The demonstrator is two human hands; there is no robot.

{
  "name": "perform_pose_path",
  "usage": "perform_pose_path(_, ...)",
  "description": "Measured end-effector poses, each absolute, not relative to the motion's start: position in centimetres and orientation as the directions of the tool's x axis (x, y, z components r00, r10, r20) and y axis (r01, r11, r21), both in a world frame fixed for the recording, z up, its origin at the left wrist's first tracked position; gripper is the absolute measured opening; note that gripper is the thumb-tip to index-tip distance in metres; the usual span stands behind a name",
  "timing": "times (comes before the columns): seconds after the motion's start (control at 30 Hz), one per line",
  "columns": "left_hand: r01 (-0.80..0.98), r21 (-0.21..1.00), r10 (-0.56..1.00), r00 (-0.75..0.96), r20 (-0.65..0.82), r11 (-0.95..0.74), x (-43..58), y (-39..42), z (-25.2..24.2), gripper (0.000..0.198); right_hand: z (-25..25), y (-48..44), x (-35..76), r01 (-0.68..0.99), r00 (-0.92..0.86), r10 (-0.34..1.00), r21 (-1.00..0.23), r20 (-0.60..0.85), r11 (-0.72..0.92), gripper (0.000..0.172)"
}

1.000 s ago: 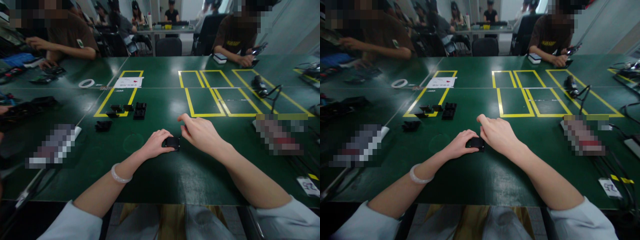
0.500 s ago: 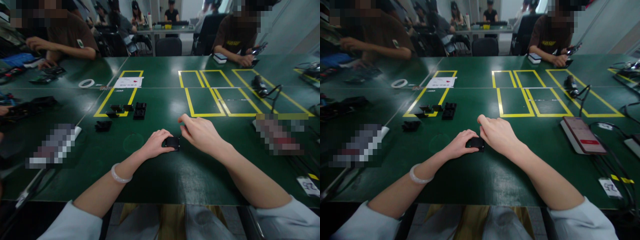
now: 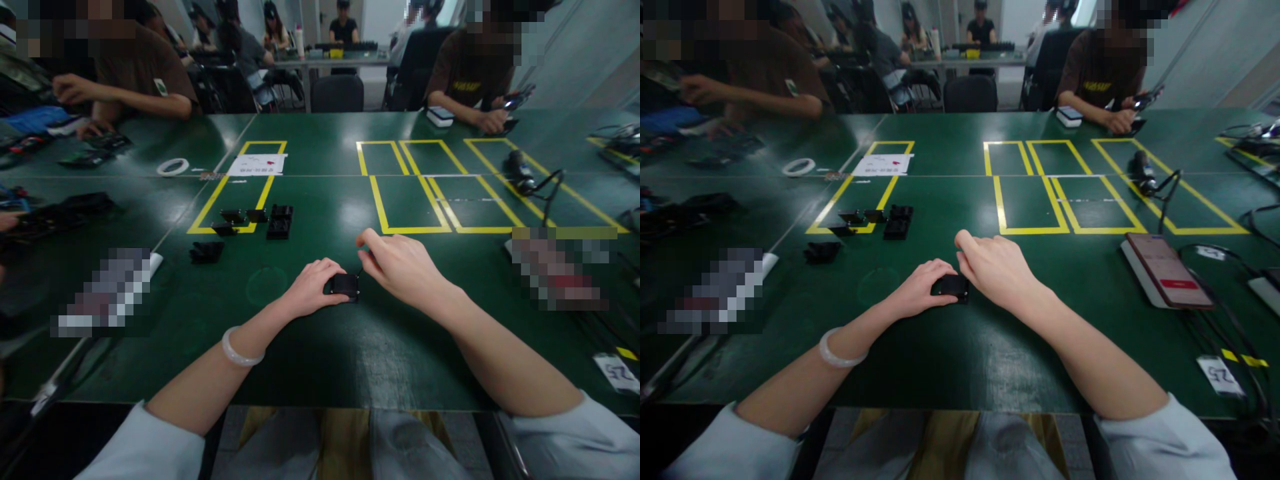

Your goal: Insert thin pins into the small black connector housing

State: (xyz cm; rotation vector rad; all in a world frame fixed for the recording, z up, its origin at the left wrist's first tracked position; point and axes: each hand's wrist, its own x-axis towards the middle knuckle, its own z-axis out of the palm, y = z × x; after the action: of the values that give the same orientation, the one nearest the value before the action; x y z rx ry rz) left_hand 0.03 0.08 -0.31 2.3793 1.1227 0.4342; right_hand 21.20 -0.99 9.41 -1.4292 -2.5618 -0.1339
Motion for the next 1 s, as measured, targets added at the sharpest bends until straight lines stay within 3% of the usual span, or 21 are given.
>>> perform_pose_path(0.6, 0.629, 0.532, 0.778, 0.621, 0.094, -0.566, 0.02, 0.09, -0.29, 0.043, 9.60, -1.06, 21.07, 0.860, -0.502, 0.844, 0.001, 0.189, 0.511, 0.030)
perform_pose_path(0.83, 0.636, 0.521, 0.777, 0.623, 0.090, -0.570, -0.01, 0.09, -0.37, 0.042, 9.63, -1.11, 21.08, 0.844, -0.518, 0.826, -0.024, 0.224, 0.536, 0.024)
perform_pose_path(1.0, 0.636, 0.526, 0.781, 0.618, 0.091, -0.565, -0.04, 0.08, -0.29, 0.042, 9.46, -0.97, 21.19, 0.849, -0.517, 0.830, 0.001, 0.208, 0.529, 0.030)
